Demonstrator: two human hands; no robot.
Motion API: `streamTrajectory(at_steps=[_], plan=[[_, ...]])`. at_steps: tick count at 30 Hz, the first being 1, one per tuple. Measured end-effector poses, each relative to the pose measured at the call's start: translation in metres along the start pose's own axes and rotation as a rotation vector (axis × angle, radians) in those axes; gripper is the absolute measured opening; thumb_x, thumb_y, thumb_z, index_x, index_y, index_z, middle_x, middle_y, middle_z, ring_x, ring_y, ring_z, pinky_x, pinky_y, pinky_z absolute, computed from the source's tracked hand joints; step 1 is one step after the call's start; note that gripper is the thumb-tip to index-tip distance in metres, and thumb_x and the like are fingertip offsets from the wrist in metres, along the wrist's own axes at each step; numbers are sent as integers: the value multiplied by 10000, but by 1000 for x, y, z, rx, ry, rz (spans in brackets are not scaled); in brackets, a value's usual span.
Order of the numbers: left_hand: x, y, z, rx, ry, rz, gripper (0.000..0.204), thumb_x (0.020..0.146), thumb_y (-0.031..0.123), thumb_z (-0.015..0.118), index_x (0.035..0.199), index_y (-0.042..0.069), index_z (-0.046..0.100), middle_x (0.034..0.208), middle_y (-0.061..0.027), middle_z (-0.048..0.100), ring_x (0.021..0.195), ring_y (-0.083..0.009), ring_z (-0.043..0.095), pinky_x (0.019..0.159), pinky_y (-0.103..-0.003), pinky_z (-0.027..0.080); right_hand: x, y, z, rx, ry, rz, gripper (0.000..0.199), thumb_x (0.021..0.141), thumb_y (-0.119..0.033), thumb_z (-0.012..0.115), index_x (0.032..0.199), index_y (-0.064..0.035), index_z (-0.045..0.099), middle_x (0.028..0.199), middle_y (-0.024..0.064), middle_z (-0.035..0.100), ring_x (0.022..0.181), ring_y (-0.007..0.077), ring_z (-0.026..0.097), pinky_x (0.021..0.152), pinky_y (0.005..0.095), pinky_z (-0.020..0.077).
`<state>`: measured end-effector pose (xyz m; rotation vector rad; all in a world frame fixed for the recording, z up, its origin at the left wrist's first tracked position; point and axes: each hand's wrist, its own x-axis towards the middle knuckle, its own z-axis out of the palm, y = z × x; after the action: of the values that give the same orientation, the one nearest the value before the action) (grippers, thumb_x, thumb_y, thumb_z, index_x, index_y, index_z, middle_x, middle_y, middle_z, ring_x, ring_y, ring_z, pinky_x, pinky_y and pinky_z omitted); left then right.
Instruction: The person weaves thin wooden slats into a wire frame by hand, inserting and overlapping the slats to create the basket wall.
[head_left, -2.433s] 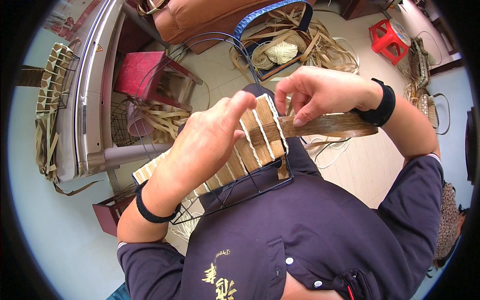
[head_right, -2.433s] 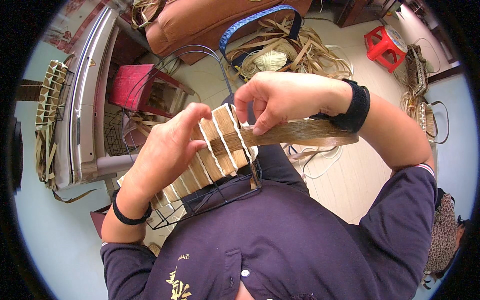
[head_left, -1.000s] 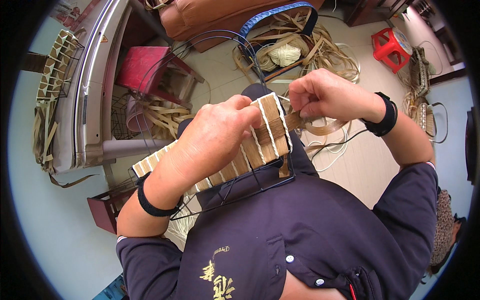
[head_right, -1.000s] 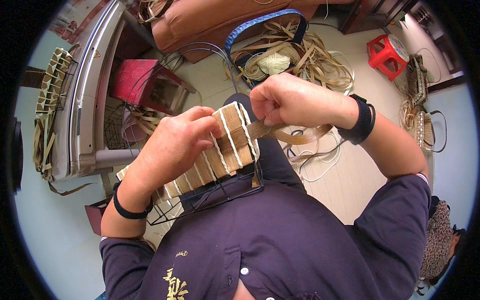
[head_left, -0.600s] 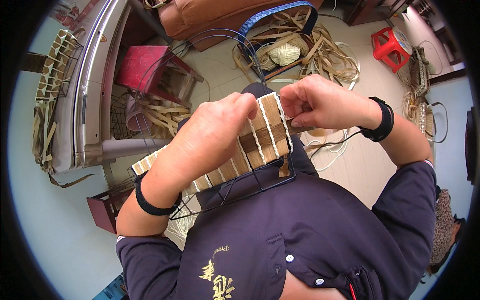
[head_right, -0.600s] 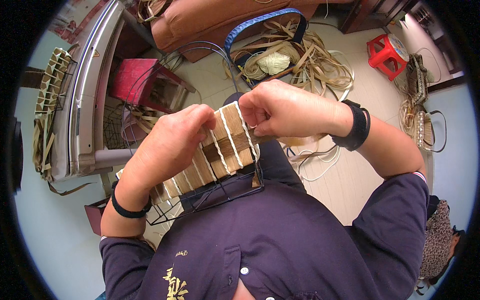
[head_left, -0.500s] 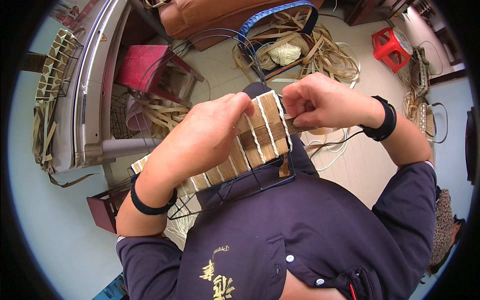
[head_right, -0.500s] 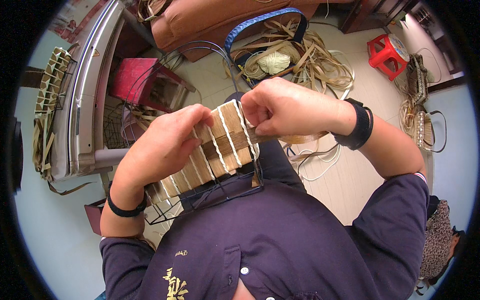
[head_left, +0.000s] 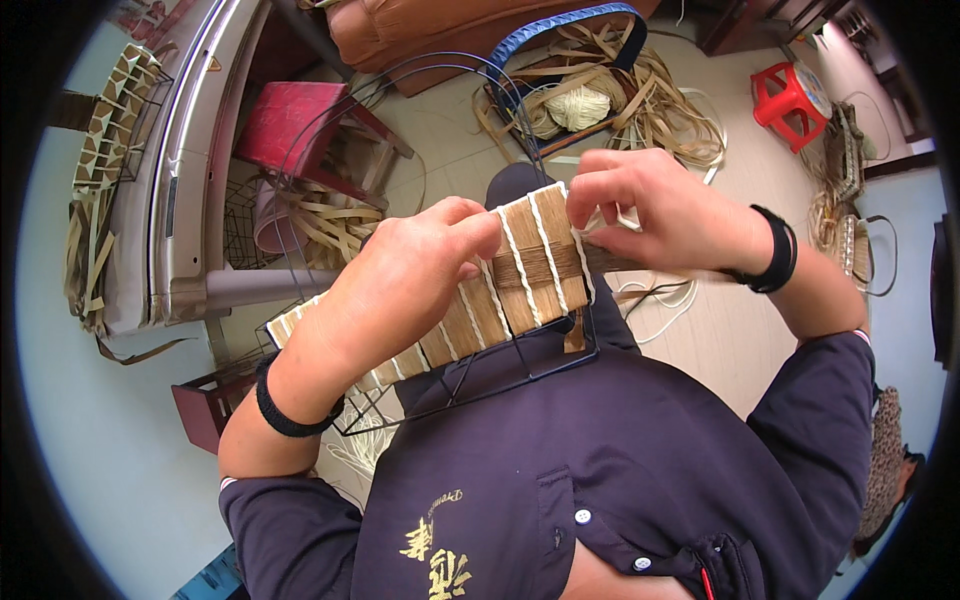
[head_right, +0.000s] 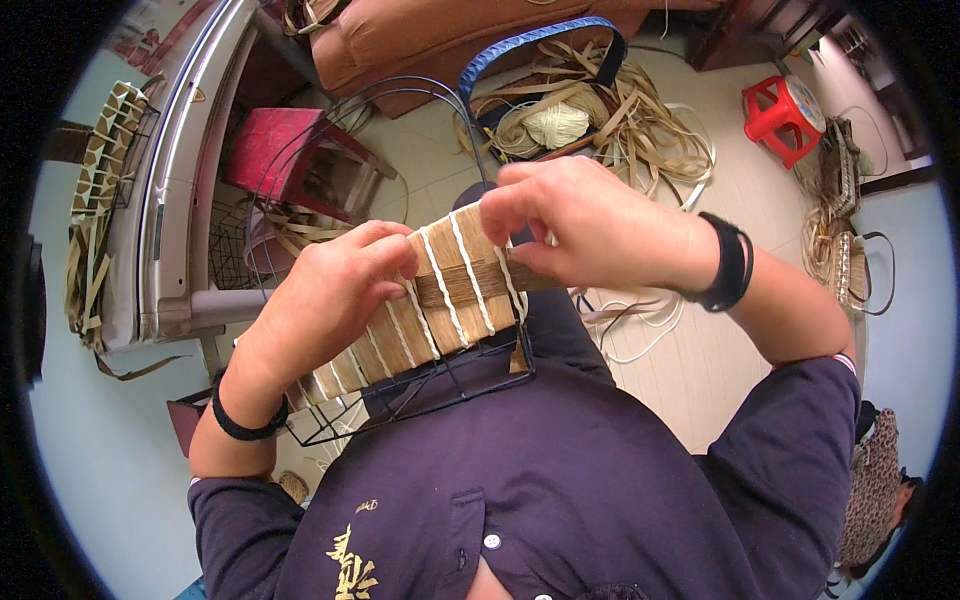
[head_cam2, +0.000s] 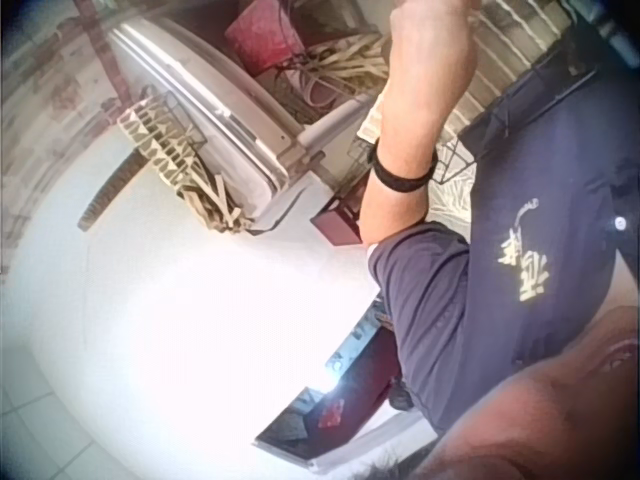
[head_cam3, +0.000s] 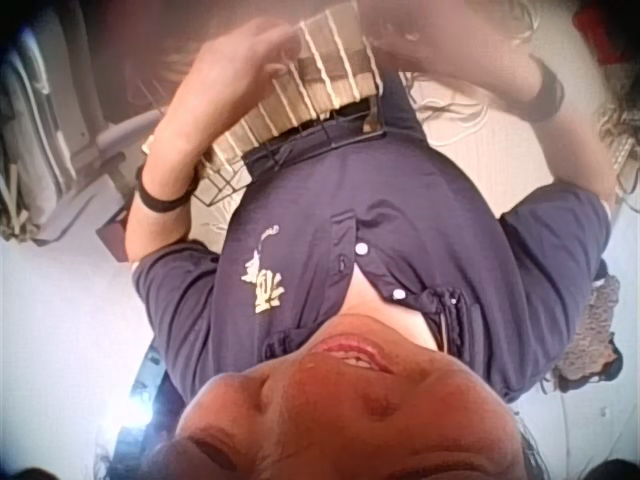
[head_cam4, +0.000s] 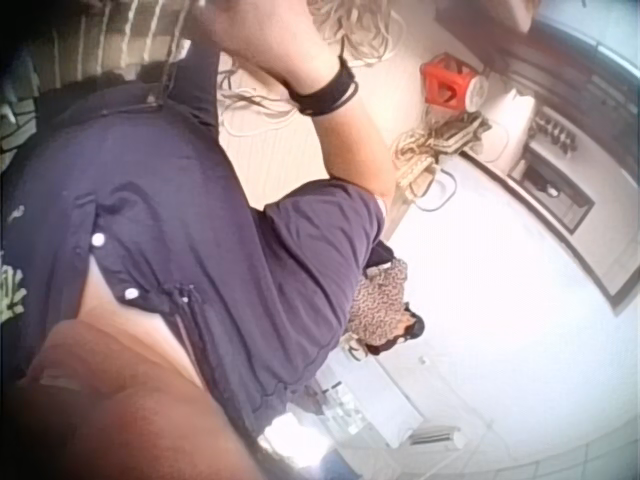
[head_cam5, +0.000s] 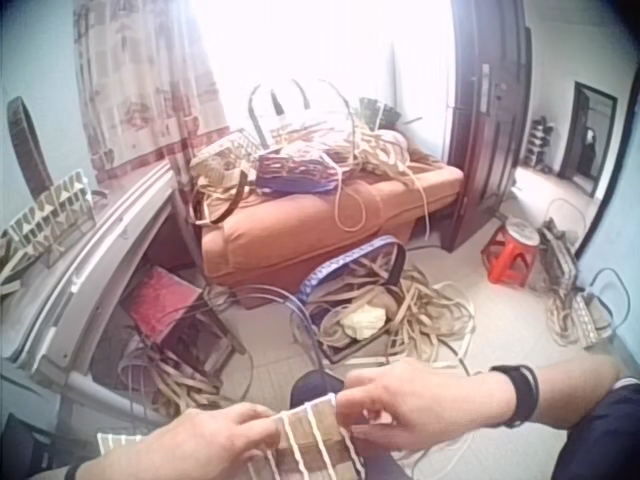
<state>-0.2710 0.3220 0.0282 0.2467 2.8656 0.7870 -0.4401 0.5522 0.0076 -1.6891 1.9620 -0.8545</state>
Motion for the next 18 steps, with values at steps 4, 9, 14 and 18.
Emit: streamTrajectory(at_steps=[4,9,14,18], plan=[[-2,0,1,-52,67,48,272,804,-49,738,1044,43,650,1155,-136,676,938,-370,709,803,-424,590,1,-18,6,-240,116,-343,369,767,-131,812,1128,-172,749,1100,89,599,1040,310,596,902,440,483],[-3,-2,2,53,67,94,246,821,-48,708,1041,43,650,1217,-144,670,942,-371,717,806,-421,599,3,-18,13,-375,-19,-369,619,654,-283,878,1253,-245,726,1495,105,475,1388,337,438,1147,538,368],[-4,3,4,124,74,203,231,849,-44,619,1063,41,631,1324,-211,615,1036,-405,699,869,-432,599,6,-20,16,-398,-49,-372,646,670,-261,875,1289,-250,691,1493,128,466,1377,343,446,1141,544,371],[-8,3,9,259,64,203,239,874,-18,590,1108,28,609,1369,-228,580,1106,-405,676,922,-432,590,0,-18,15,-354,-28,-334,664,695,-241,866,1321,-209,646,1385,151,523,1252,342,533,1056,495,442]])
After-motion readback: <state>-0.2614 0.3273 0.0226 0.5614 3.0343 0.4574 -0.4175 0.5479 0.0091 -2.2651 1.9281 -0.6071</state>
